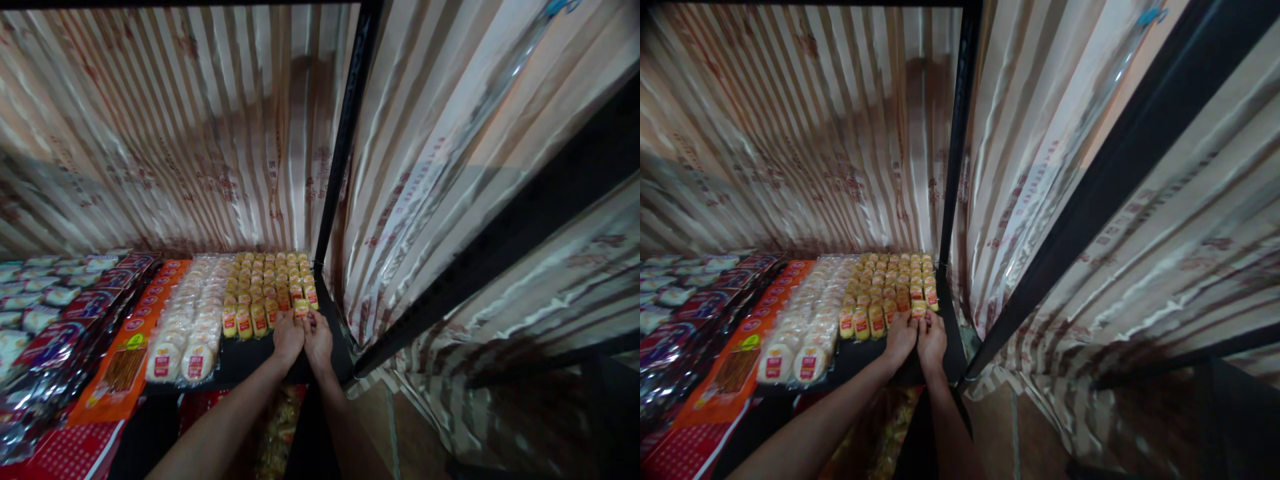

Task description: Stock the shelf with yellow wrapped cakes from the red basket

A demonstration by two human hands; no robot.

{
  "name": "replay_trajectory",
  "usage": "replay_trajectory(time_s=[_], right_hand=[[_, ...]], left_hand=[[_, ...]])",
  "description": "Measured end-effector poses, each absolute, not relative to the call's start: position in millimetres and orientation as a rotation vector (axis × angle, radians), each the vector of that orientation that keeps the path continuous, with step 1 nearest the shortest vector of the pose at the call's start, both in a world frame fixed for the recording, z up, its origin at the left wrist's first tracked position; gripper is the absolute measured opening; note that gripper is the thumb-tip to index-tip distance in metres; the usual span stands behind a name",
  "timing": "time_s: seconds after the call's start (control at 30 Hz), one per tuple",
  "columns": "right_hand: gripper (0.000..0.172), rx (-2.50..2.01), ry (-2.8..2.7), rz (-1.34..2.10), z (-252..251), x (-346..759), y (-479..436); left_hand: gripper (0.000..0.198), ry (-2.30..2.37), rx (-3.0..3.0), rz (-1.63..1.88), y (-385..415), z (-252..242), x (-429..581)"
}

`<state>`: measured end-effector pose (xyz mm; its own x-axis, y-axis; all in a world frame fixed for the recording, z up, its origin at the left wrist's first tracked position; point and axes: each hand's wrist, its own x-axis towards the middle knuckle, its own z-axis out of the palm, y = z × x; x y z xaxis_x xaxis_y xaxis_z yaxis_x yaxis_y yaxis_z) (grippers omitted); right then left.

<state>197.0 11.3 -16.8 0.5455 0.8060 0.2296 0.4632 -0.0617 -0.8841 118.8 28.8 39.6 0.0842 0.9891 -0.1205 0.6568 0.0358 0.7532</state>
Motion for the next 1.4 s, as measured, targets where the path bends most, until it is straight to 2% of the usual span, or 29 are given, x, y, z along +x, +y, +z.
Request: replay_trajectory(time_s=[0.33,0.63,0.93,1.4], right_hand=[[0.034,-1.723,-1.085,0.399,-26.8,197.5,20.3],[0.024,-1.657,-1.073,0.378,-32.0,195.3,20.0],[0.03,-1.644,-1.193,0.285,-30.2,194.9,19.2],[0.029,-1.672,-1.186,0.177,-33.7,193.2,15.6]], left_hand=[[0.033,1.611,1.648,0.717,31.3,26.1,119.4],[0.038,1.542,1.724,0.792,24.9,21.0,115.6],[0.038,1.511,1.794,0.835,20.4,11.3,114.0],[0.042,1.585,1.79,0.703,14.8,18.5,105.6]])
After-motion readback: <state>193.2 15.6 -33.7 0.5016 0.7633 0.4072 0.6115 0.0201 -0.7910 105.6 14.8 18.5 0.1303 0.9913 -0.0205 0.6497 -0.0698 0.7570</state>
